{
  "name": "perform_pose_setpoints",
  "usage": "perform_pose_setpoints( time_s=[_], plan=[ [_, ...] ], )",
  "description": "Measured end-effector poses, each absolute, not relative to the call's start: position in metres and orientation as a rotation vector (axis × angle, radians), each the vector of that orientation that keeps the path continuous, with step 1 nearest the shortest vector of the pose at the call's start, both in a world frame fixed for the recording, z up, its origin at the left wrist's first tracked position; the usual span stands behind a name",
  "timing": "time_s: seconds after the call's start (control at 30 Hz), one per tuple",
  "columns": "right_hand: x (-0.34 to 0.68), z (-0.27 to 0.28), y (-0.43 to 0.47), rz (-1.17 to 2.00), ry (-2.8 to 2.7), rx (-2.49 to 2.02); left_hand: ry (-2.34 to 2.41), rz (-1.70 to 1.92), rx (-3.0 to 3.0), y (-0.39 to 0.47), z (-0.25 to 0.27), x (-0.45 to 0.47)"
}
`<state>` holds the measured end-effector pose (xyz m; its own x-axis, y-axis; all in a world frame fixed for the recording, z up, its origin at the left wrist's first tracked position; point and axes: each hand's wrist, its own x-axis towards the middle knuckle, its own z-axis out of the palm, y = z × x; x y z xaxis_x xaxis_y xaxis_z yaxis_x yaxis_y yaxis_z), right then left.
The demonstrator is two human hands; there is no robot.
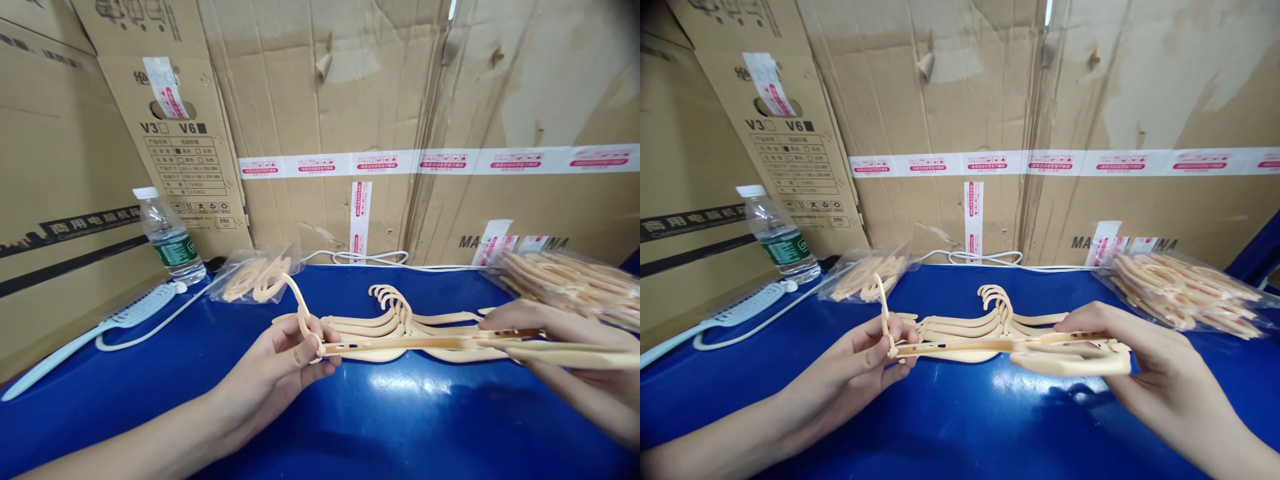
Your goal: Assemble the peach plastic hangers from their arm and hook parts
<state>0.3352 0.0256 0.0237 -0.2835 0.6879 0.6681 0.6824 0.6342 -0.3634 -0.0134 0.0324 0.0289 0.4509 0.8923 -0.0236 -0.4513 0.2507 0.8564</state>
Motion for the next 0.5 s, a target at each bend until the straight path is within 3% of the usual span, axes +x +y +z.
perform_pose_setpoints(
  time_s=[0.5],
  plan=[
    [0.322,0.013,0.017,0.015,-1.945,-1.101,0.842,1.168,0.927,0.031,0.025,-0.012]
  ],
)
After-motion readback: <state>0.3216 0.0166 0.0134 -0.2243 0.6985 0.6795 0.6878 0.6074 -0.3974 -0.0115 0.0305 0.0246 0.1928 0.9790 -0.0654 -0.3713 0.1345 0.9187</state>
